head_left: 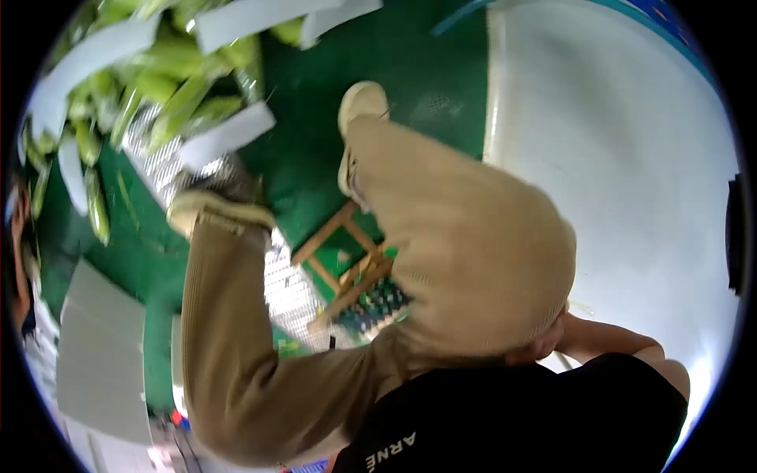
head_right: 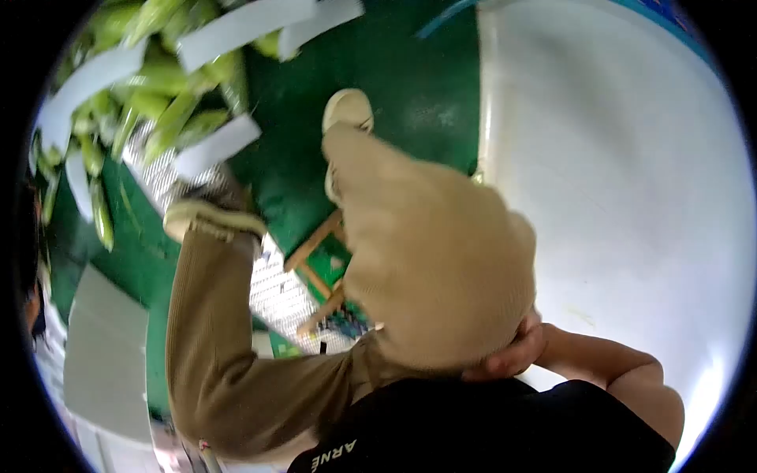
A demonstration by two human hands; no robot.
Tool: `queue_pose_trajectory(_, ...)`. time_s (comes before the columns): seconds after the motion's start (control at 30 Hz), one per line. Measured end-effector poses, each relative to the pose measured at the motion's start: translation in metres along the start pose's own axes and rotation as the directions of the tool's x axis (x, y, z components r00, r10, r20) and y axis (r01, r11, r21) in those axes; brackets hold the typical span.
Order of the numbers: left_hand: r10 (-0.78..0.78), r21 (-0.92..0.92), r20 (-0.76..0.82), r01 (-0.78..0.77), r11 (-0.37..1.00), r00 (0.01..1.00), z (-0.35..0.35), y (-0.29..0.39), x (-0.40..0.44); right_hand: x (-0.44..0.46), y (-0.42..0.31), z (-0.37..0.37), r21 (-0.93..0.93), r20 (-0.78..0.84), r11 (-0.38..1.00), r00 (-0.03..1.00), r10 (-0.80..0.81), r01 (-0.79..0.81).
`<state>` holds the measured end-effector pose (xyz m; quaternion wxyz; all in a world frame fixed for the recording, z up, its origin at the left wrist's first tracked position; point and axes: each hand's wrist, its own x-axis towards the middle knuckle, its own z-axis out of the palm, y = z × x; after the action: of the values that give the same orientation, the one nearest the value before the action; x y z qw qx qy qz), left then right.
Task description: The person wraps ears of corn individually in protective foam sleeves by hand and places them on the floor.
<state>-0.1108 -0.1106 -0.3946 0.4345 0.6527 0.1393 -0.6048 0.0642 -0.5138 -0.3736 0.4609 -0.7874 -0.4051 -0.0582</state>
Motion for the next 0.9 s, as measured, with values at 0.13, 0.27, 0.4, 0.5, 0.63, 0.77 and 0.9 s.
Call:
queue_pose_trajectory(0.13, 0.237, 0.411, -0.211, -0.134, 0.902, 0.948, -0.062, 0.016, 0.138, 0.001, -0.023, 0.017, 0.022, 0.107, 0.993, 0.988, 0.115, -0.118)
queue_pose_trajectory(0.27, 0.494, 0.702, -0.340, -0.134, 0.700, 0.800, -0.094, 0.074, 0.233, 0.000, -0.017, 0.044, -0.009, -0.171, 0.989, 0.974, 0.145, -0.148)
queue_pose_trajectory(0.4, 0.562, 0.808, -0.340, -0.072, 0.585, 0.754, -0.086, 0.147, 0.255, -0.104, -0.032, 0.057, 0.476, -0.105, 0.308, 0.295, 0.950, -0.824)
queue_pose_trajectory(0.5, 0.610, 0.835, -0.344, -0.064, 0.546, 0.714, -0.063, 0.180, 0.267, -0.240, -0.007, 0.076, -0.230, -0.211, -0.067, -0.018, 0.977, -0.971)
queue_pose_trajectory(0.63, 0.625, 0.820, -0.373, -0.071, 0.567, 0.686, -0.052, 0.203, 0.265, -0.334, 0.037, 0.085, -0.239, -0.331, -0.259, -0.172, 0.928, -0.936)
queue_pose_trajectory(0.77, 0.626, 0.759, -0.406, -0.136, 0.637, 0.665, -0.040, 0.172, 0.244, -0.367, 0.090, 0.063, -0.321, -0.404, -0.423, -0.282, 0.870, -0.847)
queue_pose_trajectory(0.9, 0.512, 0.617, -0.500, -0.128, 0.777, 0.699, -0.035, 0.077, 0.211, -0.361, 0.124, 0.035, -0.550, -0.313, -0.295, -0.135, 0.940, -0.781)
